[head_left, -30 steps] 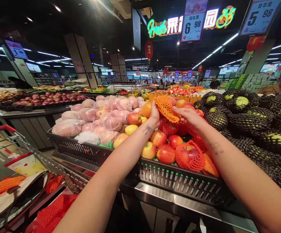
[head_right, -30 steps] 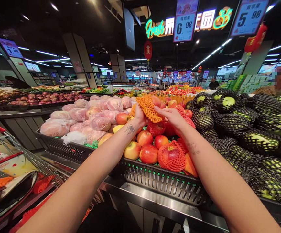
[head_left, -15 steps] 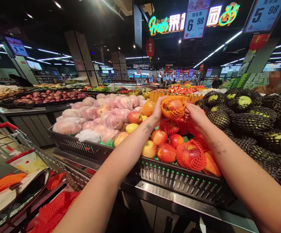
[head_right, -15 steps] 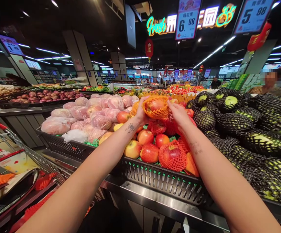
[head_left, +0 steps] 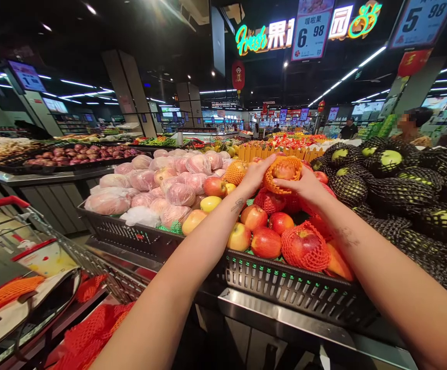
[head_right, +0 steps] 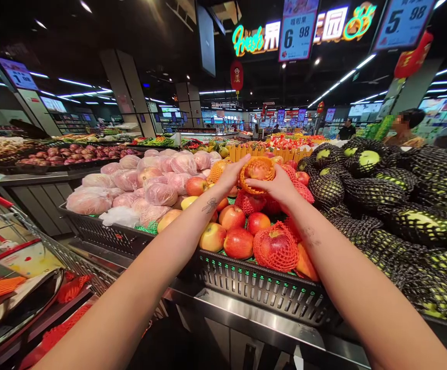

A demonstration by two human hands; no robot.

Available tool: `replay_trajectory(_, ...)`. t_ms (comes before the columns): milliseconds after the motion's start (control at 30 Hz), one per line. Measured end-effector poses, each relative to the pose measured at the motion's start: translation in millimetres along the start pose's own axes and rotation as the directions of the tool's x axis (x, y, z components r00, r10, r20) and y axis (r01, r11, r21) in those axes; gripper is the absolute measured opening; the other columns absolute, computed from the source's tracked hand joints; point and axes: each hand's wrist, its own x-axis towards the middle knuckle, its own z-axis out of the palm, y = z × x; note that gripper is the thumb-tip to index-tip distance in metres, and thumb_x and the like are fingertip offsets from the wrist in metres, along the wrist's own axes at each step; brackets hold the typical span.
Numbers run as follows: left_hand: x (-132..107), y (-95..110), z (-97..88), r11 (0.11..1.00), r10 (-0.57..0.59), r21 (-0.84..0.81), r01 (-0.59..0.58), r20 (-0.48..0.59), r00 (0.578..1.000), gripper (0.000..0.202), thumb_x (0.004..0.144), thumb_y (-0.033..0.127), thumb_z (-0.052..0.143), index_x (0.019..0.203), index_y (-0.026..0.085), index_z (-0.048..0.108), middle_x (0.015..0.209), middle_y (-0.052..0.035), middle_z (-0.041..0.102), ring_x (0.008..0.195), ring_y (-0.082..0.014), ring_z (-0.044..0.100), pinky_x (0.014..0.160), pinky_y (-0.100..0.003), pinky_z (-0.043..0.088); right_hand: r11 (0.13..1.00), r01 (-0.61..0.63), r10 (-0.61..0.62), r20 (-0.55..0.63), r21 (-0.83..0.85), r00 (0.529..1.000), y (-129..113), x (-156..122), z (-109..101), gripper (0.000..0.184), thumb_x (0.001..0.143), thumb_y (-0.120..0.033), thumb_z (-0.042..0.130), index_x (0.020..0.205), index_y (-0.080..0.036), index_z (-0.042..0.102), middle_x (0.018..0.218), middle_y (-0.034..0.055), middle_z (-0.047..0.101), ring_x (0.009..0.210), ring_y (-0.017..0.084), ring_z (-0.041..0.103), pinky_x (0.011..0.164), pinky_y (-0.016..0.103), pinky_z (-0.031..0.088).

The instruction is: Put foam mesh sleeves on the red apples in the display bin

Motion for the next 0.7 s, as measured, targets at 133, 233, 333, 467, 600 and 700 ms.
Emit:
replay_trajectory(133,3.1,4.8,-11.8,0.982,0.106,0.164,-0.097,-0.048,0.993,0.031,0.074,0.029,0.084,0.058,0.014,0.062,0.059,0.0044,0.055,0.059,-0.0077,0.046,0.059,-0.02,0.037,0.999,-0.04,0.035,-0.144,-0.027,0.989,5.3,3.6,-1.7,0.072,0.049,-0.032,0.089,0.114,-0.019,0.06,0.12,0.0119,0.072,0.111,0.031,0.069,0.099,0.046,0.056)
replay_trajectory(233,3.6,6.9,-14.7,1.0,-0.001,0.021,0.0,0.026,1.0,0.025,0.079,0.031,0.081,0.067,0.014,0.066,0.064,0.0026,0.061,0.059,-0.0075,0.051,0.061,-0.02,0.038,0.999,-0.005,-0.001,-0.182,-0.035,0.983,8.0,5.0,-1.5,0.067,0.051,-0.034,0.086,0.111,-0.021,0.06,0.117,0.0097,0.072,0.11,0.03,0.069,0.098,0.045,0.056)
replay_trajectory(333,5.6,5.7,-15.8,0.994,-0.045,-0.098,0.046,0.015,0.999,0.02,0.083,0.031,0.077,0.076,0.015,0.069,0.072,0.0003,0.068,0.064,-0.0088,0.058,0.067,-0.02,0.042,0.999,0.024,-0.03,-0.201,-0.029,0.979,5.4,3.9,-0.6,0.061,0.052,-0.039,0.085,0.105,-0.02,0.062,0.112,0.0083,0.073,0.106,0.029,0.07,0.096,0.045,0.056)
replay_trajectory(467,9.1,1.5,-18.8,0.987,-0.046,-0.151,0.056,0.07,0.996,0.019,0.082,0.033,0.074,0.084,0.014,0.071,0.077,-0.0015,0.071,0.064,-0.0105,0.06,0.067,-0.023,0.045,0.988,-0.006,0.036,-0.191,0.152,0.981,-6.3,-0.2,1.2,0.055,0.052,-0.041,0.086,0.099,-0.021,0.065,0.107,0.0067,0.074,0.1,0.027,0.071,0.085,0.039,0.061)
replay_trajectory(600,12.4,-7.1,-20.5,0.999,-0.018,-0.04,0.022,0.078,0.997,0.016,0.077,0.029,0.075,0.081,0.015,0.068,0.076,-0.0008,0.069,0.064,-0.0104,0.061,0.064,-0.022,0.046,0.939,-0.101,0.151,-0.129,0.328,0.98,-13.2,-1.0,1.8,0.05,0.056,-0.05,0.084,0.094,-0.021,0.067,0.099,0.0065,0.075,0.09,0.025,0.072,0.067,0.034,0.062)
replay_trajectory(700,15.4,-14.6,-21.3,0.99,-0.013,0.138,0.009,0.029,0.999,0.013,0.075,0.023,0.073,0.079,0.015,0.064,0.079,0.0002,0.068,0.068,-0.0096,0.06,0.067,-0.021,0.047,0.942,-0.116,0.153,-0.096,0.316,0.984,-11.2,0.3,2.6,0.052,0.058,-0.057,0.083,0.091,-0.02,0.067,0.092,0.007,0.075,0.084,0.024,0.072,0.062,0.033,0.061)
